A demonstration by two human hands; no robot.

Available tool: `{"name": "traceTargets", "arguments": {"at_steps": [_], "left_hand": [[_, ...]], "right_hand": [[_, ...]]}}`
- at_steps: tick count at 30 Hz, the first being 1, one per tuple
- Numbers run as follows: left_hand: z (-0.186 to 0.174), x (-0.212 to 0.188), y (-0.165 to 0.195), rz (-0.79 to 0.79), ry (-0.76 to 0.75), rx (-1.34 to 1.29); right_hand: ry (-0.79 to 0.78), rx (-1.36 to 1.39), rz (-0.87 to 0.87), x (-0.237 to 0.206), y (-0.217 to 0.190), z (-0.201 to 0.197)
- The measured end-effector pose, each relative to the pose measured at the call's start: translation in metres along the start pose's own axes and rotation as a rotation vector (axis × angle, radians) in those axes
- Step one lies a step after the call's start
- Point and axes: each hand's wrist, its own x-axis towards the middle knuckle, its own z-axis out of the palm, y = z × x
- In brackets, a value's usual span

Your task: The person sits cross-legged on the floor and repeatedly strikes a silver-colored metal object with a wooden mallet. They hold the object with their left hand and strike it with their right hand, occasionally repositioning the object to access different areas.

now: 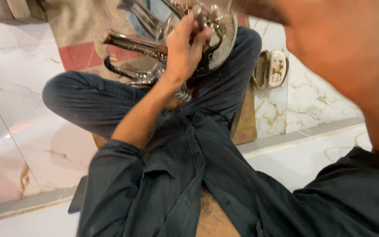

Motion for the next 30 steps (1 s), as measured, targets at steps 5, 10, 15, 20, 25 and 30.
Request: {"name": "traceTargets", "arguments": {"at_steps": [5,10,15,20,25,30], "left_hand": [[-0.011,0.020,0.004,0.171,-0.156,0.076],[-0.025,0.039,0.009,0.321,-0.430,0.066],[-0.028,0.070,0.018,0.491,-0.771,-0.045],[-0.011,0.093,0.027,0.527,-1.078,0.072],[0.001,0.101,0.033,0.650,-1.170,0.147],[0.005,0.105,0.033,0.631,-1.309,0.227]], "right_hand": [[-0.007,0.050,0.136,-0.024,0.004,0.009],[-0.035,0.249,0.413,-0.057,-0.014,0.049],[0.058,0.481,0.728,-0.099,-0.057,0.119],[0.567,0.853,0.964,-0.127,-0.128,0.197],[0.651,0.781,1.065,-0.137,-0.157,0.236],[0.805,0.819,1.114,-0.136,-0.163,0.236]]}}
